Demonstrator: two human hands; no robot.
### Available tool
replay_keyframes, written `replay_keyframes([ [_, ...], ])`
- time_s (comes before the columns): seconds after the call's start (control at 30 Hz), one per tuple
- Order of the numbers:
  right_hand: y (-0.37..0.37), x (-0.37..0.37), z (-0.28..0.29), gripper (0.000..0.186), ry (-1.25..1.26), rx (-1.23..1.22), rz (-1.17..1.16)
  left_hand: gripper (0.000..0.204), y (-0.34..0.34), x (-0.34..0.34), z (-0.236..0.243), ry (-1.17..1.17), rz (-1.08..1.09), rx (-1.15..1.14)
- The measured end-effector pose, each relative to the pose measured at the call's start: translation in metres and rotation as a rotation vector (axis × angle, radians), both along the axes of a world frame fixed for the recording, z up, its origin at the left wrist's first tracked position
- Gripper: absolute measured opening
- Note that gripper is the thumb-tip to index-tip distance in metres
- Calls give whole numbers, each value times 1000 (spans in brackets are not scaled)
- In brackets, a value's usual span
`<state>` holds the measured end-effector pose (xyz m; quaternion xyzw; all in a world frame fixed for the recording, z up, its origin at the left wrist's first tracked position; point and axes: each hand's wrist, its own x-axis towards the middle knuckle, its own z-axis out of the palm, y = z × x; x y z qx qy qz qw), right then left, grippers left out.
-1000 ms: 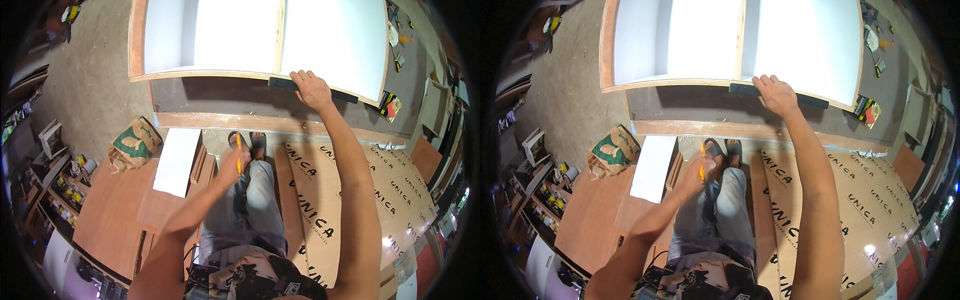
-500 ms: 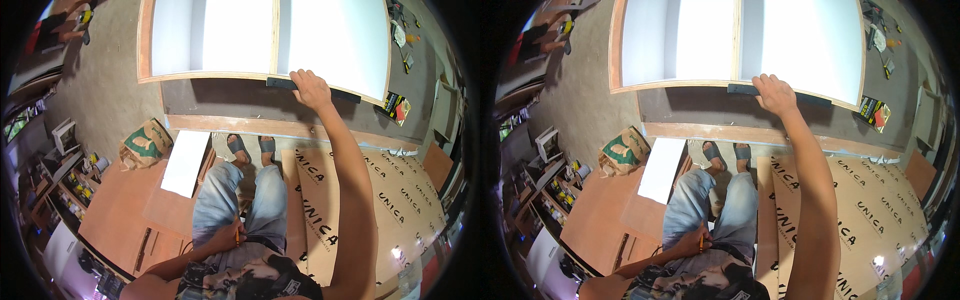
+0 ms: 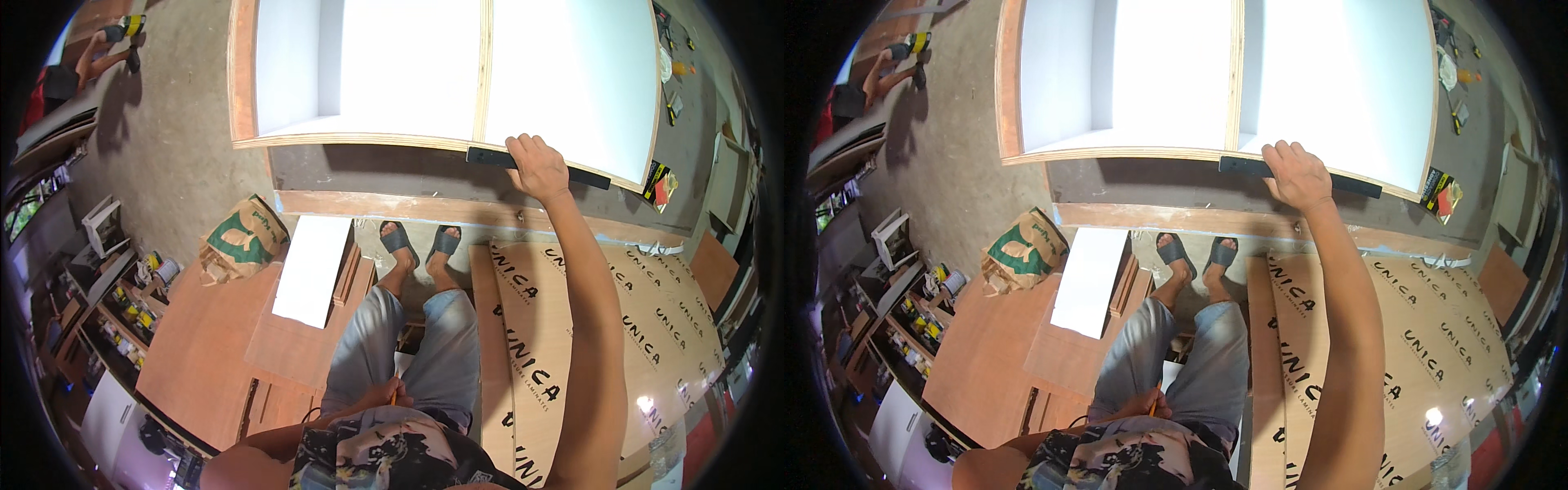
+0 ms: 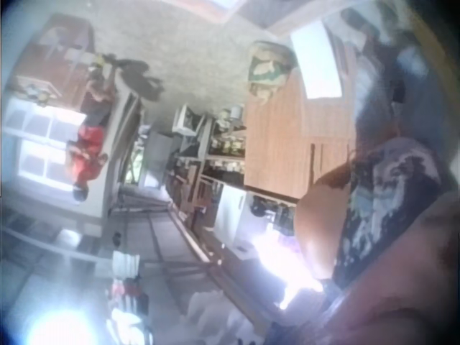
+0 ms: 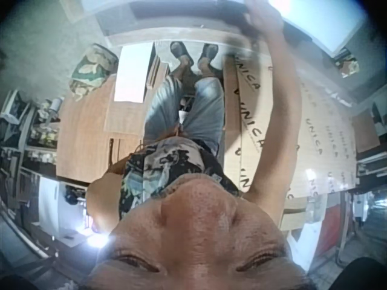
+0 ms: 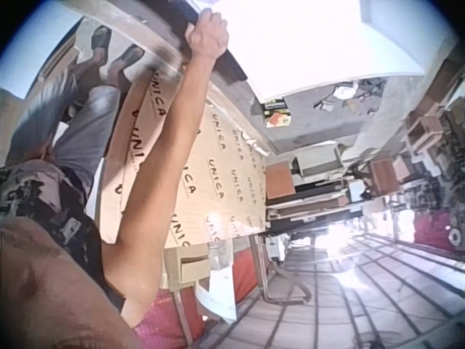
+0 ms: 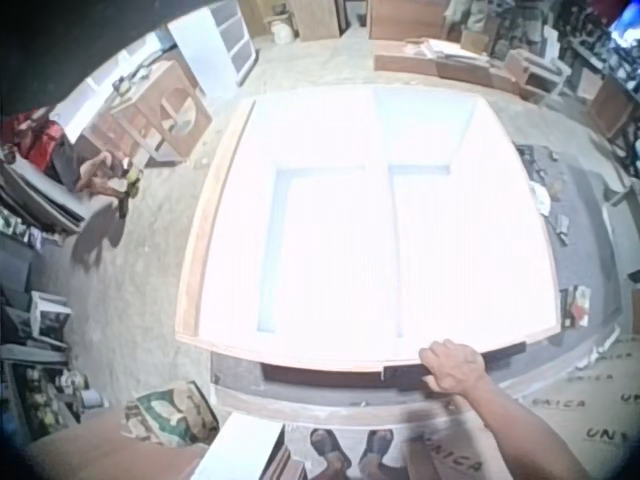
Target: The person measures and marks a white cabinet using a tape measure, pencil, and speed square. They mark multiple locations on the cabinet's edges and sides, then place the speed square on the floor.
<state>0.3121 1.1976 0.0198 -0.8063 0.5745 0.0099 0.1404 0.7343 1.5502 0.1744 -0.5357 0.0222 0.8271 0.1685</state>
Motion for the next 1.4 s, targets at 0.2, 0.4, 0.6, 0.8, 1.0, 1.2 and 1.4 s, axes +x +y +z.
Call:
replay_keyframes([
  [0.2, 4, -1, -8, 47, -30, -64, -3, 42, -16, -10, -61, 203, -30, -499],
  [0.4, 4, -1, -14, 46, -3, -140, -9, 87, -204, -82, -326, -270, -596, -1551],
  [0.6, 3, -1, -27, 41, -69, -306, 37, 90, -232, -113, -550, -568, -656, -1595],
  [0.8, 2, -1, -39, 35, -110, -313, 62, 85, -223, -131, -599, -824, -742, -1728],
  [1.0, 7, 1, -32, 35, -134, -312, 68, 85, -224, -137, -598, -802, -755, -1684],
  [1.2, 8, -2, -37, 35, -162, -338, 122, 81, -217, -131, -595, -802, -793, -1730],
  [1.4, 9, -11, -43, 41, -144, -470, 154, 85, -217, -126, -588, -828, -797, -1730],
])
